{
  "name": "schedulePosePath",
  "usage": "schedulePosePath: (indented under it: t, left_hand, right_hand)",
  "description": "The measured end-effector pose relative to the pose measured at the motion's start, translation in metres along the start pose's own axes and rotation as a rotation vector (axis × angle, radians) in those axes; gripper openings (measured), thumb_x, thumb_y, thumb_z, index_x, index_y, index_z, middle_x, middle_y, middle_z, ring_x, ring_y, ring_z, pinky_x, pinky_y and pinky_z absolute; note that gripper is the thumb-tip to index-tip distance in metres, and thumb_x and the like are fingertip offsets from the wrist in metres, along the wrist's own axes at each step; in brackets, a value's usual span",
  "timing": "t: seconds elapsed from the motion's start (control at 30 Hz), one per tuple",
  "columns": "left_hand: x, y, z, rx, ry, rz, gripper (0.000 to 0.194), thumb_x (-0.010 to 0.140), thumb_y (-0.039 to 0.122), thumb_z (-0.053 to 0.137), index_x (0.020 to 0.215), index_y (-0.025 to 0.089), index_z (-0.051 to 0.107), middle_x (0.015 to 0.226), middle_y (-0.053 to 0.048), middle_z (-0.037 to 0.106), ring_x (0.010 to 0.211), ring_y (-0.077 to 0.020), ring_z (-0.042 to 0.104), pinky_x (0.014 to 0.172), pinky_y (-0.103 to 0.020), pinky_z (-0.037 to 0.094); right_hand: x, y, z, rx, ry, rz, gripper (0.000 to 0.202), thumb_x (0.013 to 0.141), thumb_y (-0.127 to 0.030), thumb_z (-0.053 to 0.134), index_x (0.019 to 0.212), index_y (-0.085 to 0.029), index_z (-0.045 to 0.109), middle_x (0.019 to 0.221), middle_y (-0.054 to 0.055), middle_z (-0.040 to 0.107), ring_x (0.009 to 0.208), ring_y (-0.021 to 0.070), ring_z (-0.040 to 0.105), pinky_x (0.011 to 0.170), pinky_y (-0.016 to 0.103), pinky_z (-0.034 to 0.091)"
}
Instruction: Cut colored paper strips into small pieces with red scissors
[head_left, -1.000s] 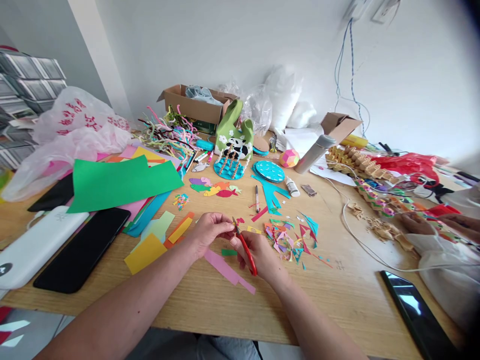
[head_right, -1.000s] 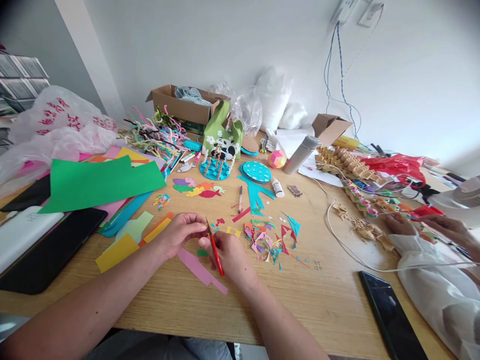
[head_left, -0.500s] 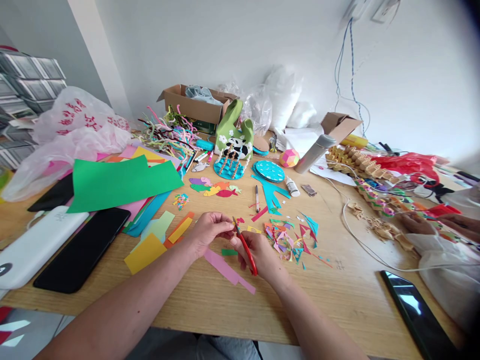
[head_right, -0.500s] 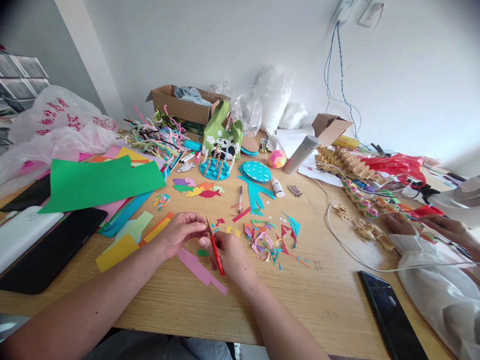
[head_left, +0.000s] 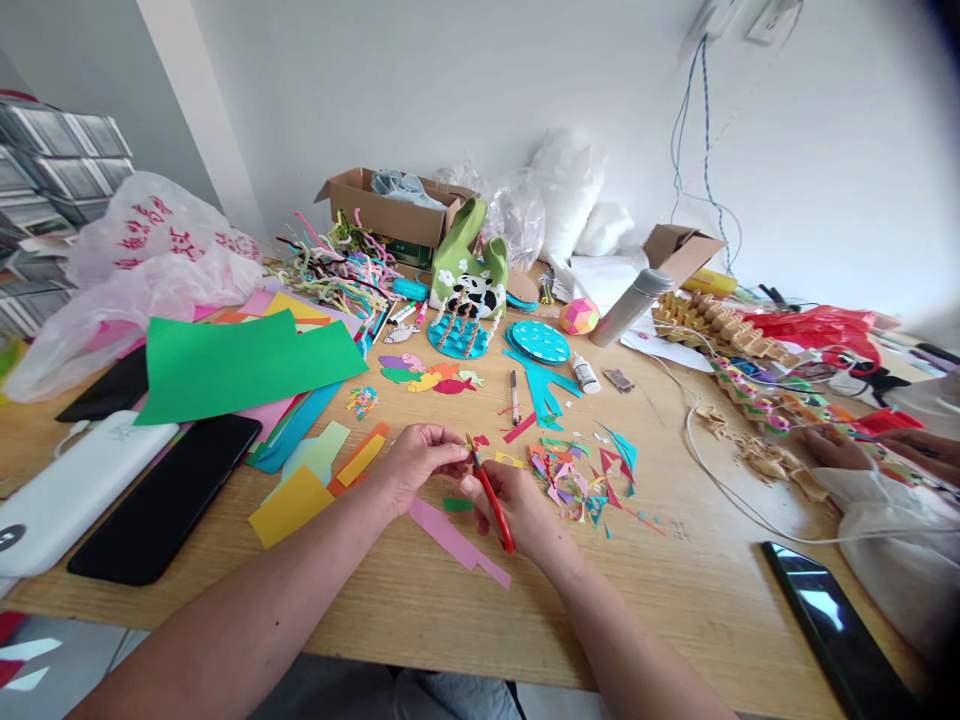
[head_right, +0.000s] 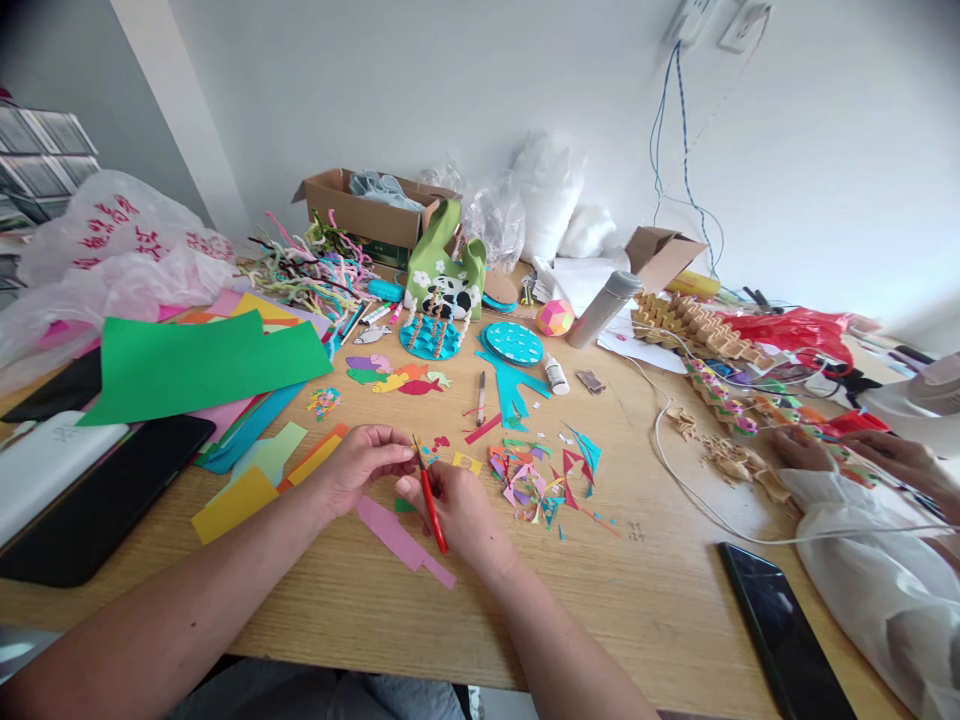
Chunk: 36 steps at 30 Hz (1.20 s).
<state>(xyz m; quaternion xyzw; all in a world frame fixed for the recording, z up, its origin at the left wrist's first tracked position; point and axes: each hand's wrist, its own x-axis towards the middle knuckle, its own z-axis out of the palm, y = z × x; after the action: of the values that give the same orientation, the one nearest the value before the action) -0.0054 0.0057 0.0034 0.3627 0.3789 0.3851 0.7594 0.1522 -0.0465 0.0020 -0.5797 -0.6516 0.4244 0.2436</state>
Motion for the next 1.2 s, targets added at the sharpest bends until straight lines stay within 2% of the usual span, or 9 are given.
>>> schedulePosePath:
  t: [0.73,1.2]
  left_hand:
    - [-0.001,0.001,0.001,-0.016,-0.023,-0.001,0.018,0.056,0.023,0.077,0.066,0.011,0.068,0.063,-0.003,0.068,0.058,-0.0126,0.062,0.059,-0.025,0.047]
    - [0.0,0.002,0.0,0.025,0.002,0.003,0.017,0.055,0.022,0.075,0.066,0.012,0.066,0.062,-0.003,0.068,0.058,-0.0128,0.063,0.062,-0.026,0.049]
  right_hand:
    - [-0.001,-0.007,0.0,0.111,-0.005,0.062,0.043,0.081,-0.056,0.059,0.066,-0.018,0.047,0.045,-0.003,0.053,0.034,0.0106,0.051,0.033,0.018,0.031]
    - [-0.002,-0.009,-0.001,0.117,-0.02,0.077,0.043,0.081,-0.057,0.058,0.065,-0.019,0.047,0.044,-0.003,0.053,0.033,0.0103,0.049,0.032,0.018,0.03]
